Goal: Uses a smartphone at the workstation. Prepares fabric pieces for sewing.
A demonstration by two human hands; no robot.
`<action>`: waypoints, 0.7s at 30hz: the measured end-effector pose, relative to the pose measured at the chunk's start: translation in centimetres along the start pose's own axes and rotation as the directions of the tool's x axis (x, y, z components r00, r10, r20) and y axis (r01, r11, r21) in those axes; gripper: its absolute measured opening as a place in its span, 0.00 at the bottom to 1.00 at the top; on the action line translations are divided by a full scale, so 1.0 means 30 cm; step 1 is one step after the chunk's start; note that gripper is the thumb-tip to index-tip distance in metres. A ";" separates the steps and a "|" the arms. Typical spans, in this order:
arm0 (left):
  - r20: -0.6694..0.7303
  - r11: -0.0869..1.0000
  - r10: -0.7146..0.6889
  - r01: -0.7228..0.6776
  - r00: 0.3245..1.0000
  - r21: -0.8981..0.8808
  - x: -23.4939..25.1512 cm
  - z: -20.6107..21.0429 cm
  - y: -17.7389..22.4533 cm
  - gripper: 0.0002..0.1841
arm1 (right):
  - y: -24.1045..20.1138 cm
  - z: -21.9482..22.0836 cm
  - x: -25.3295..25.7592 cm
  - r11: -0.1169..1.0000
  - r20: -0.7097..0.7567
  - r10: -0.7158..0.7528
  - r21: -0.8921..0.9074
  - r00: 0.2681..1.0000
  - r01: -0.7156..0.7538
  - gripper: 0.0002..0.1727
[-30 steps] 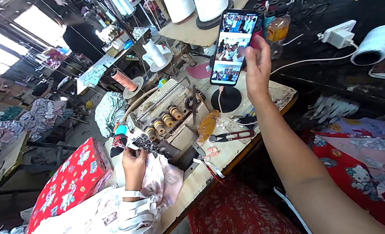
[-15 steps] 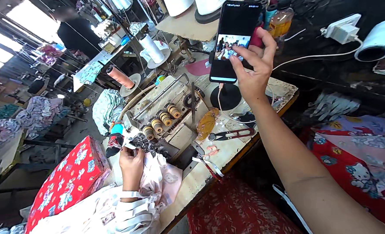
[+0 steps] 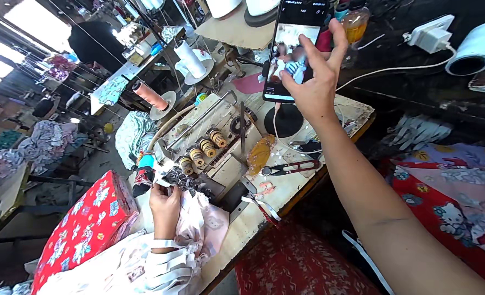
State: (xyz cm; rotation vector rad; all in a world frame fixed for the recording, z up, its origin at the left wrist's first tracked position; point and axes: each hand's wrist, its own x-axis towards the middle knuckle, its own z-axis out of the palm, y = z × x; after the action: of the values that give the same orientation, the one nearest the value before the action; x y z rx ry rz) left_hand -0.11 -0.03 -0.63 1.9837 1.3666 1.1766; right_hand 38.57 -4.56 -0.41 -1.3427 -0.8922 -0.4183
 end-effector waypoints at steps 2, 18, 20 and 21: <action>0.001 1.000 -0.001 0.001 1.000 -0.003 0.001 0.000 -0.003 0.25 | 0.006 -0.004 0.000 1.000 0.016 -0.006 0.001 1.000 0.006 0.36; 0.006 1.000 0.008 -0.008 1.000 -0.028 0.005 0.002 -0.007 0.25 | -0.003 -0.016 0.004 0.999 0.046 0.046 -0.009 0.998 -0.046 0.47; 0.009 1.000 0.007 -0.007 1.000 -0.010 0.005 0.002 -0.004 0.25 | -0.002 -0.015 0.004 0.999 0.041 0.044 -0.018 0.998 -0.044 0.48; 0.014 1.000 0.004 -0.004 1.000 -0.003 0.005 0.000 -0.002 0.26 | -0.002 -0.016 0.004 0.999 0.040 0.043 -0.018 0.998 -0.042 0.48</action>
State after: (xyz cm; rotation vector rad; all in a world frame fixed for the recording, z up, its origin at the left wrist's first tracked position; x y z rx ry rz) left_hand -0.11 0.12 -0.62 1.9901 1.3535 1.1642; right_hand 38.76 -4.98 -0.27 -1.3875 -0.8930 -0.3679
